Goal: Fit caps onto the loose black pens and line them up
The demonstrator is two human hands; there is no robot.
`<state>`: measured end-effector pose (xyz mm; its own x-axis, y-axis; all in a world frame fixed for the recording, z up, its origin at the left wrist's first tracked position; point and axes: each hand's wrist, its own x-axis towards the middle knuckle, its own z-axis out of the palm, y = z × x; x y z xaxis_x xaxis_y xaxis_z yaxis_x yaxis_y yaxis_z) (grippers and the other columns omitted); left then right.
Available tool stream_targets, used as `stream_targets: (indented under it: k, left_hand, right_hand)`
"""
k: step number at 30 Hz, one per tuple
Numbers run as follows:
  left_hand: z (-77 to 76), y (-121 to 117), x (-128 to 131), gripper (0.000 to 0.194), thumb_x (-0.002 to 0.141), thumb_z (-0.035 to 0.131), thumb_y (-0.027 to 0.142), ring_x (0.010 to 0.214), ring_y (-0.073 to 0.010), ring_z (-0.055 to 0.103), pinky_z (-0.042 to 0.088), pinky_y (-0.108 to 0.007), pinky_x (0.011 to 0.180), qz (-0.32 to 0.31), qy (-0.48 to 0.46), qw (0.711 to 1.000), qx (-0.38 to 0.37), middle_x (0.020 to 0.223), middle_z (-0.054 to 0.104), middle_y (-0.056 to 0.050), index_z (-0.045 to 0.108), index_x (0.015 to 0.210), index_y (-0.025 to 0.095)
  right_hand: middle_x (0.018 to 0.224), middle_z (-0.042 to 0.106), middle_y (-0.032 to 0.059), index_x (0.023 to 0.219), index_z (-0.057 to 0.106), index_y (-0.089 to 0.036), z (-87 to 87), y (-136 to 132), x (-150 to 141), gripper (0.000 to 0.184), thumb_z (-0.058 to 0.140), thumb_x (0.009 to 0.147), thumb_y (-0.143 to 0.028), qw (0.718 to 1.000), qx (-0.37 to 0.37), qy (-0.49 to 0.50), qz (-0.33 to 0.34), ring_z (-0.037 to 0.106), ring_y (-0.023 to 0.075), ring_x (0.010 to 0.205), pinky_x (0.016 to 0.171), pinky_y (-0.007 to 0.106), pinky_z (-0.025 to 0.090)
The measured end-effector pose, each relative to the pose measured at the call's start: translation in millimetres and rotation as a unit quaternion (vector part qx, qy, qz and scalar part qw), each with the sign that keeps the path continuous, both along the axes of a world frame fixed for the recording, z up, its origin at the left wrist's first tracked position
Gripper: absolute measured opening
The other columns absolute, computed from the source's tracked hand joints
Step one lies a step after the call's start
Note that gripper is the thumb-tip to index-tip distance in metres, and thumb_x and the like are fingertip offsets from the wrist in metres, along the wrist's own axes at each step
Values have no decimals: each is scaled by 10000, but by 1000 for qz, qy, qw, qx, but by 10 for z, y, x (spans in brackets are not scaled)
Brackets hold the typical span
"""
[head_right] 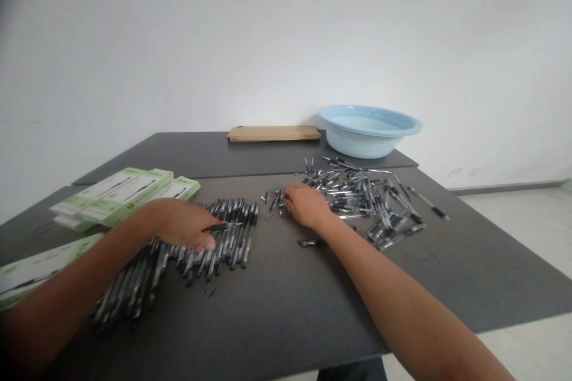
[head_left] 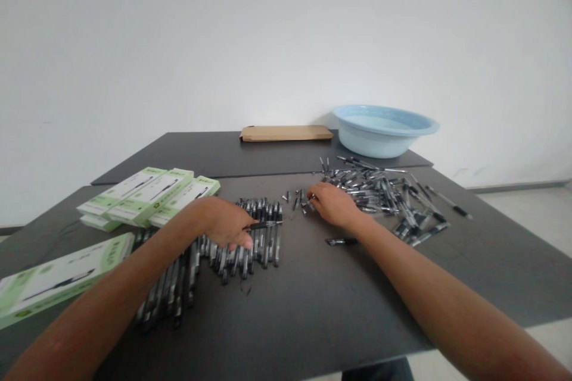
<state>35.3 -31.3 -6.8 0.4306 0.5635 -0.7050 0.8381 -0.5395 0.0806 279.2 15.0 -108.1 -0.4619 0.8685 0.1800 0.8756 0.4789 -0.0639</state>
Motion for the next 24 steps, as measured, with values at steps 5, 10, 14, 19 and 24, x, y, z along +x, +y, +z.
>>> stream_targets:
  k: [5, 10, 14, 19, 24]
  left_hand:
    - [-44, 21, -11, 283, 855, 438, 331, 709, -208, 620, 422, -263, 582, 3, -9, 1000, -13, 848, 720, -87, 651, 876, 146]
    - [-62, 25, -17, 276, 865, 436, 335, 718, -193, 627, 422, -247, 597, 12, -13, 1000, -22, 850, 724, -69, 649, 878, 159]
    - [-60, 18, -21, 270, 869, 442, 342, 736, -186, 629, 419, -238, 604, 14, -6, 1000, -15, 874, 724, -64, 642, 897, 163]
    - [-74, 23, -27, 279, 860, 443, 333, 727, -205, 633, 424, -258, 594, 14, -7, 1000, -13, 860, 727, -73, 648, 918, 152]
    - [-74, 27, -27, 285, 870, 434, 321, 754, -203, 638, 432, -256, 608, 29, -4, 999, -20, 892, 725, -84, 640, 957, 144]
  right_hand:
    - [992, 619, 100, 996, 618, -187, -37, 8, -116, 230, 434, 892, -277, 1000, -4, -22, 11, 531, 237, 981, 828, 324, 369]
    - [1002, 616, 91, 977, 617, -202, -99, 3, -173, 213, 446, 890, -293, 999, -6, -34, 17, 515, 252, 999, 833, 350, 363]
    - [988, 614, 93, 962, 609, -193, -108, -6, -187, 224, 418, 906, -295, 999, -1, -40, 15, 516, 249, 990, 830, 350, 364]
    - [1002, 611, 104, 945, 595, -175, -75, -20, -210, 198, 432, 893, -274, 999, 8, -34, 7, 520, 239, 986, 829, 333, 361]
    - [943, 625, 108, 978, 548, -156, 5, -18, -199, 182, 411, 884, -229, 999, 31, -8, -19, 556, 214, 886, 741, 293, 361]
